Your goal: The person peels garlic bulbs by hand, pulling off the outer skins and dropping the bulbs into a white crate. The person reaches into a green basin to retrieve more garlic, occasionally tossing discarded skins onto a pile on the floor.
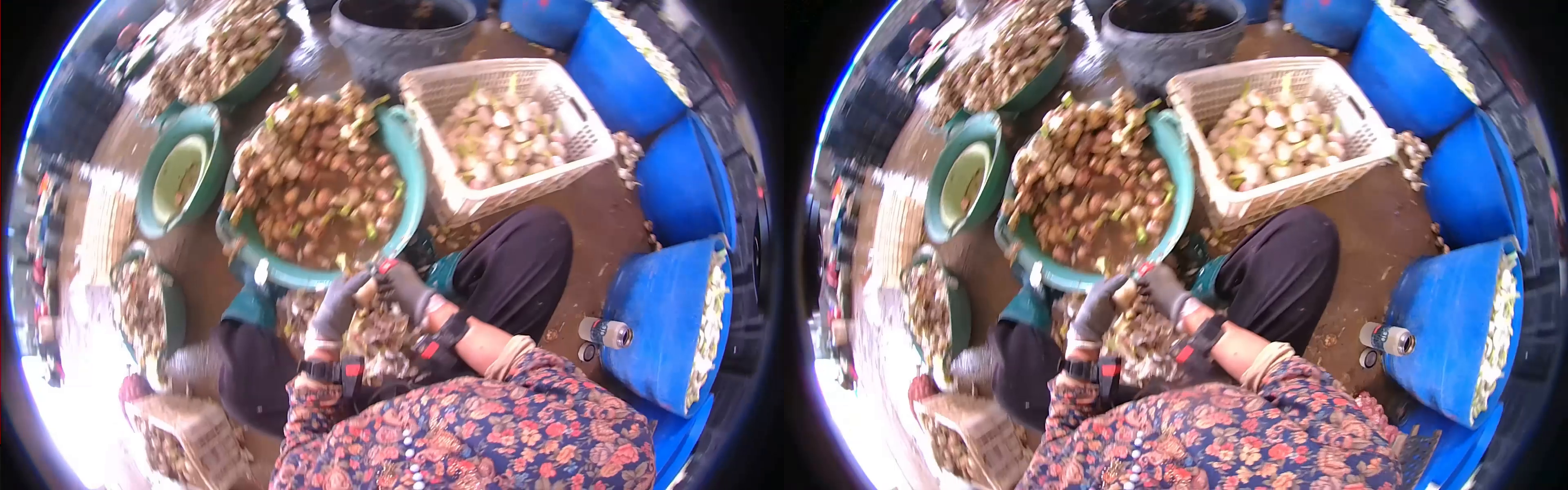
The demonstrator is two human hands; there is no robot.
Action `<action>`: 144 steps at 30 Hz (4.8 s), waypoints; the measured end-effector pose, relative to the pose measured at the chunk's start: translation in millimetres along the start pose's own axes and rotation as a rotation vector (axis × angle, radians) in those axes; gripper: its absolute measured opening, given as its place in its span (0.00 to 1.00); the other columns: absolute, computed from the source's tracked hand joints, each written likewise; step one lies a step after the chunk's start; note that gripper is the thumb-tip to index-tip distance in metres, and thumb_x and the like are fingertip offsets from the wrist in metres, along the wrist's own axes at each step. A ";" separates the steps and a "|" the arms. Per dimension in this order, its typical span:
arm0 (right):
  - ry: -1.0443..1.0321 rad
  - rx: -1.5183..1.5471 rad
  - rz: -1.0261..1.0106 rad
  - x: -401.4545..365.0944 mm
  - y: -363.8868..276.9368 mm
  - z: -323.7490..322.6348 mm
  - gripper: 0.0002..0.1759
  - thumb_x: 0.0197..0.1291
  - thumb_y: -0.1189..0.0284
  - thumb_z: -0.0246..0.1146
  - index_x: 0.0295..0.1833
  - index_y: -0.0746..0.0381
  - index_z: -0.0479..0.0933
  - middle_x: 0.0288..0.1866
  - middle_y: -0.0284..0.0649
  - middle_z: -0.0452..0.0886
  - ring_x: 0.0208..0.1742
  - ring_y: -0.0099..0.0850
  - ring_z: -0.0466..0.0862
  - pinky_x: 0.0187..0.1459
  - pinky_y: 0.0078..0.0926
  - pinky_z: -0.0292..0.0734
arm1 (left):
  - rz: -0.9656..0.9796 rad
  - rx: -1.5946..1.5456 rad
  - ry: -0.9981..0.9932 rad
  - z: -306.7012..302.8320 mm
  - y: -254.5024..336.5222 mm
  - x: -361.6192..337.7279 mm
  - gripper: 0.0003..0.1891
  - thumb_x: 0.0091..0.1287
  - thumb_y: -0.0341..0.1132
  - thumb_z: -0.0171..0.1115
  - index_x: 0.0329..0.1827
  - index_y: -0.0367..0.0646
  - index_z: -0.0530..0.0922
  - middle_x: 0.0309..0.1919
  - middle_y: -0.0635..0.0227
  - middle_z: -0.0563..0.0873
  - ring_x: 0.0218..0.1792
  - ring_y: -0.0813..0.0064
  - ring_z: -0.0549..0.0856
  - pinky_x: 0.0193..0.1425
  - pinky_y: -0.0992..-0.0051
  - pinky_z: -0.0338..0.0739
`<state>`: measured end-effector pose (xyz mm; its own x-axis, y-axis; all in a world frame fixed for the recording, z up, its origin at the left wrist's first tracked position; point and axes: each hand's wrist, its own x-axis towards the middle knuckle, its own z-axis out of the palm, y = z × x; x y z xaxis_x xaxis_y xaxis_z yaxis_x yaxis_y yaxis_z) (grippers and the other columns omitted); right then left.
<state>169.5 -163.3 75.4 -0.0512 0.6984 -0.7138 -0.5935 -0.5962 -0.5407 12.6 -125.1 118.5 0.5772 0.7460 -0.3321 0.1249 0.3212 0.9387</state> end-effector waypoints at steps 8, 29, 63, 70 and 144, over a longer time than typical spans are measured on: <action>-0.016 -0.473 -0.463 -36.1 -8.1 29.2 0.18 0.58 0.59 0.64 0.37 0.66 0.77 0.29 0.34 0.79 0.28 0.19 0.74 0.30 0.22 0.72 | 0.095 0.614 0.274 24.5 30.0 -27.7 0.25 0.49 0.39 0.73 0.48 0.39 0.76 0.35 0.65 0.82 0.36 0.77 0.79 0.45 0.76 0.74; -0.287 -0.463 -0.235 -53.8 -40.1 7.6 0.15 0.63 0.65 0.57 0.38 0.67 0.77 0.28 0.27 0.76 0.24 0.14 0.70 0.25 0.14 0.65 | -0.168 -0.153 -0.001 1.6 20.1 -32.6 0.30 0.54 0.33 0.70 0.59 0.31 0.70 0.44 0.69 0.82 0.41 0.81 0.80 0.46 0.81 0.75; -0.087 -1.123 -0.981 -52.5 -23.6 18.0 0.14 0.52 0.75 0.61 0.47 0.58 0.78 0.47 0.45 0.78 0.48 0.36 0.78 0.50 0.26 0.71 | 0.119 -0.169 0.183 -1.5 0.8 -34.8 0.14 0.72 0.34 0.47 0.52 0.34 0.74 0.46 0.67 0.81 0.46 0.78 0.80 0.53 0.81 0.73; 0.051 0.123 -0.059 -13.2 -21.2 -2.1 0.06 0.57 0.70 0.59 0.34 0.61 0.76 0.21 0.32 0.75 0.17 0.24 0.72 0.19 0.22 0.66 | 0.112 -0.387 -0.047 -13.0 11.5 -64.3 0.13 0.64 0.34 0.60 0.46 0.33 0.77 0.39 0.67 0.83 0.40 0.79 0.81 0.49 0.79 0.74; -0.126 -1.333 -1.165 -44.1 -45.6 18.6 0.17 0.50 0.73 0.65 0.49 0.53 0.78 0.47 0.41 0.78 0.56 0.35 0.74 0.51 0.30 0.71 | -0.030 -0.495 0.215 2.9 -3.3 -25.4 0.16 0.70 0.34 0.52 0.57 0.37 0.72 0.41 0.72 0.81 0.39 0.86 0.78 0.41 0.85 0.74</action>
<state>183.9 -159.5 139.8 -0.2131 0.9395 0.2682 0.6259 0.3420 -0.7009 -0.2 -146.9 124.1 0.3948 0.8180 -0.4185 -0.2859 0.5422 0.7901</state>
